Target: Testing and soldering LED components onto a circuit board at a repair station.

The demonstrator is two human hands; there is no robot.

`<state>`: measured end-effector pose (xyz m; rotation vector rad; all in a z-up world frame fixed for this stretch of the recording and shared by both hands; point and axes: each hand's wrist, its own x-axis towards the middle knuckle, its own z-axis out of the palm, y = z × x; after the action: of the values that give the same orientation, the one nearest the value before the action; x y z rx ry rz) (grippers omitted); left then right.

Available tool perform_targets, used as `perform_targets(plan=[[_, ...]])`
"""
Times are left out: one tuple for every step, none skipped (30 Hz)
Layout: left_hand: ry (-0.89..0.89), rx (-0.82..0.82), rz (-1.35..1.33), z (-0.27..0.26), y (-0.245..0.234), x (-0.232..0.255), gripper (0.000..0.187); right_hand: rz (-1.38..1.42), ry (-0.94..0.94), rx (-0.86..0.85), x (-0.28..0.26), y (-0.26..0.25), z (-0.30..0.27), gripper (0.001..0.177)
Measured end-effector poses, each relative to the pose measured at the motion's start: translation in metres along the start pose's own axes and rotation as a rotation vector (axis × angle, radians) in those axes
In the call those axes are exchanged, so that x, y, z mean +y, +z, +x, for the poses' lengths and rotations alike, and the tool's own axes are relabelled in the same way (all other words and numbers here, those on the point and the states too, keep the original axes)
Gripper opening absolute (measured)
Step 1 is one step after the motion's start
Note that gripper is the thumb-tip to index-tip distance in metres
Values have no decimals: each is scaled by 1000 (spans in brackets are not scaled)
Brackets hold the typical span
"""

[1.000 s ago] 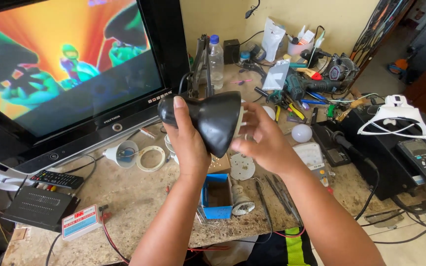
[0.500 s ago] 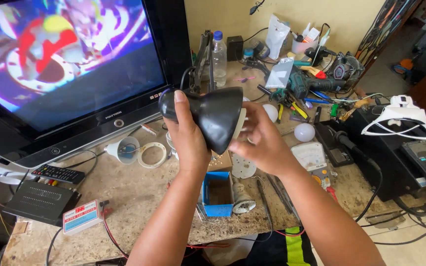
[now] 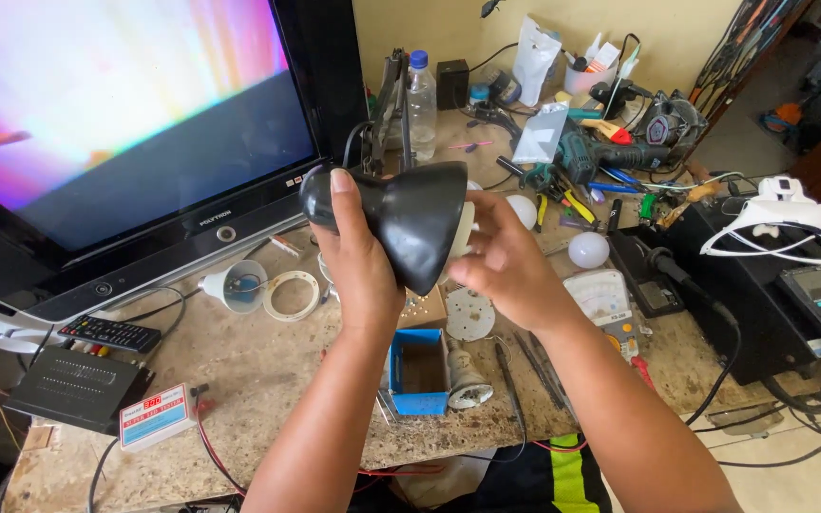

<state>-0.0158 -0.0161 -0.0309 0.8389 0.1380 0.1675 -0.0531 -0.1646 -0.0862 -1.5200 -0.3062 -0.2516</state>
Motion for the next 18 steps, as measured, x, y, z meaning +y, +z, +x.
perform_targets(plan=[[5,0,4,-1,0,0,62,-167,-177,26,3,-3,-1,85],[10,3,7,-1,0,1,64,-334,-352,51,7,-5,-3,93],[10,6,7,2,-2,-2,64,-334,-351,49,6,-5,-3,93],[16,-7,1,5,-4,-4,61,-341,-360,48,6,-5,-3,95],[22,-20,-6,8,-6,-7,59,-347,-368,47,6,-5,-3,96],[21,-19,-4,9,-7,-7,59,-346,-366,47,11,-6,-1,96],[24,-22,-13,9,-8,-8,58,-191,-278,8,15,-6,1,93],[25,-26,-21,9,-9,-9,57,-37,-188,-28,20,-8,3,90],[23,-26,-20,9,-8,-8,57,-37,-186,-27,17,-6,3,90],[21,-22,-15,8,-8,-7,58,80,-63,-22,15,-4,3,83],[19,-18,-10,8,-7,-6,58,196,61,-17,12,-1,2,80],[18,-16,-9,7,-7,-5,58,197,63,-17,8,1,2,80],[15,-17,-13,6,-7,-5,58,219,124,-25,4,3,2,79],[12,-19,-16,5,-7,-5,57,240,184,-30,1,5,2,78],[10,-18,-15,9,-9,-8,57,241,187,-29,1,3,2,78],[26,-25,-6,12,-10,-11,57,108,53,-15,1,1,4,77],[42,-31,3,15,-12,-14,56,-24,-81,-1,1,-1,5,77],[42,-29,3,16,-13,-15,56,-24,-80,-3,1,-2,2,77]])
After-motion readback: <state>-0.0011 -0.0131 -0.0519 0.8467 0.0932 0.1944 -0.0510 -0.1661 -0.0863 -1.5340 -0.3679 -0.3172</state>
